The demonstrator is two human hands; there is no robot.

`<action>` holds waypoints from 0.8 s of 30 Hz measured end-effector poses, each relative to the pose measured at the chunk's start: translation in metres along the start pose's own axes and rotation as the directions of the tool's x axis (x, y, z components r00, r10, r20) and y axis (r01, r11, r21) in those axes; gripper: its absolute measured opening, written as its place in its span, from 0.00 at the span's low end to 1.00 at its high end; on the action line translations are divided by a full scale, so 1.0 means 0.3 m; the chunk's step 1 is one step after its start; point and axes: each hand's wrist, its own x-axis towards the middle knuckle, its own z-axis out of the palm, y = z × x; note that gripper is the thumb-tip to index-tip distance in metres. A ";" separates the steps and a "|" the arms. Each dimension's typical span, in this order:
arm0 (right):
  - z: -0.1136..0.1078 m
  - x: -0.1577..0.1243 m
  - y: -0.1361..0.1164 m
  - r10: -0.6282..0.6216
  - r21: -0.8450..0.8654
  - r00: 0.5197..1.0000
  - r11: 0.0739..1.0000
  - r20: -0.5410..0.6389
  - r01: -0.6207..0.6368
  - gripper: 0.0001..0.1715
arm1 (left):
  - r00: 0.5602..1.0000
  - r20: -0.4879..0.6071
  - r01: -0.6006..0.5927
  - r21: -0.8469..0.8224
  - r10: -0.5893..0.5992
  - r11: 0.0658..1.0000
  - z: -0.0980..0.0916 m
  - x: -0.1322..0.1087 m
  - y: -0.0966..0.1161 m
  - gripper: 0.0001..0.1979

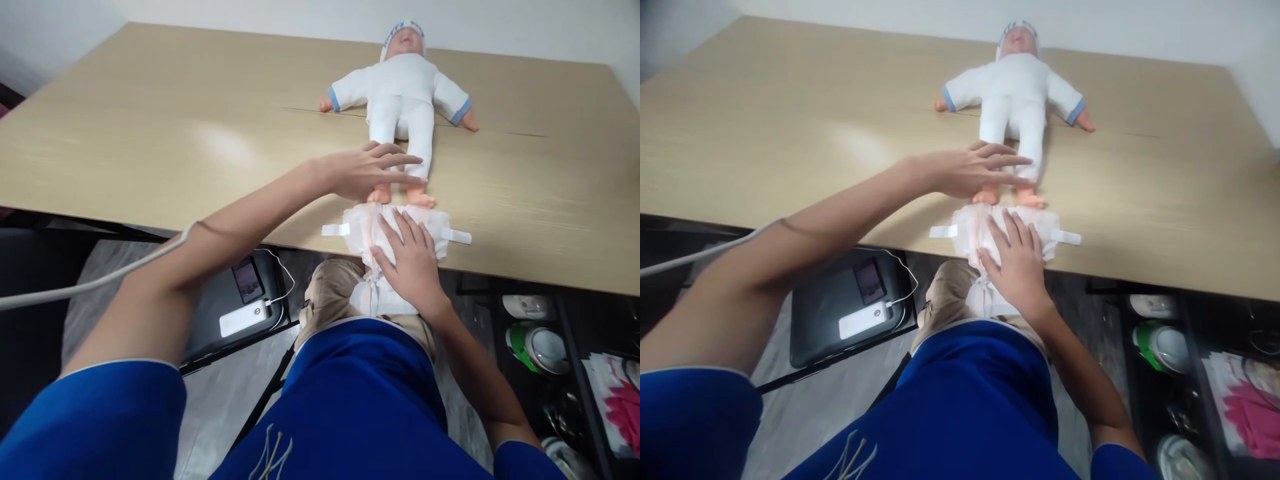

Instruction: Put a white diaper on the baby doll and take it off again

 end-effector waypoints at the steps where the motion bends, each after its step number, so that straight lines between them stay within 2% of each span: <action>1: -0.003 0.000 -0.004 0.002 0.004 1.000 1.000 0.002 -0.002 0.36 | 1.000 0.025 0.015 0.010 -0.015 1.000 0.018 0.033 -0.043 0.29; 4: -0.009 0.000 -0.015 0.005 0.002 1.000 1.000 0.001 -0.005 0.37 | 0.996 0.084 0.007 0.021 -0.008 1.000 0.044 0.100 -0.092 0.29; 7: -0.015 0.000 -0.024 0.008 -0.008 1.000 1.000 0.003 -0.008 0.37 | 0.993 0.091 -0.080 0.015 0.078 0.997 0.016 0.127 -0.036 0.26; 11: -0.023 0.003 -0.033 0.013 -0.031 0.999 0.999 0.048 -0.012 0.37 | 0.961 -0.011 -0.275 0.038 0.275 0.961 -0.026 0.129 0.063 0.19; 14: -0.032 0.010 -0.039 0.016 -0.043 0.995 0.999 0.096 -0.012 0.40 | 0.920 -0.075 -0.379 0.068 0.384 0.923 -0.041 0.130 0.094 0.15; 16: -0.038 0.020 -0.042 0.022 -0.042 0.992 0.999 0.121 -0.017 0.41 | 0.914 -0.102 -0.389 0.060 0.393 0.919 -0.065 0.134 0.105 0.16; 18: -0.040 0.036 -0.042 0.032 -0.032 0.989 0.999 0.142 -0.028 0.43 | 0.920 -0.128 -0.370 0.025 0.370 0.929 -0.111 0.137 0.117 0.15; 21: -0.040 0.076 -0.029 0.031 -0.005 0.983 1.000 0.179 -0.031 0.43 | 0.931 -0.174 -0.333 -0.049 0.320 0.942 -0.213 0.142 0.137 0.15; 24: -0.040 0.133 -0.003 -0.004 0.019 0.973 1.000 0.230 0.000 0.41 | 0.919 -0.256 -0.339 -0.130 0.299 0.932 -0.319 0.149 0.145 0.17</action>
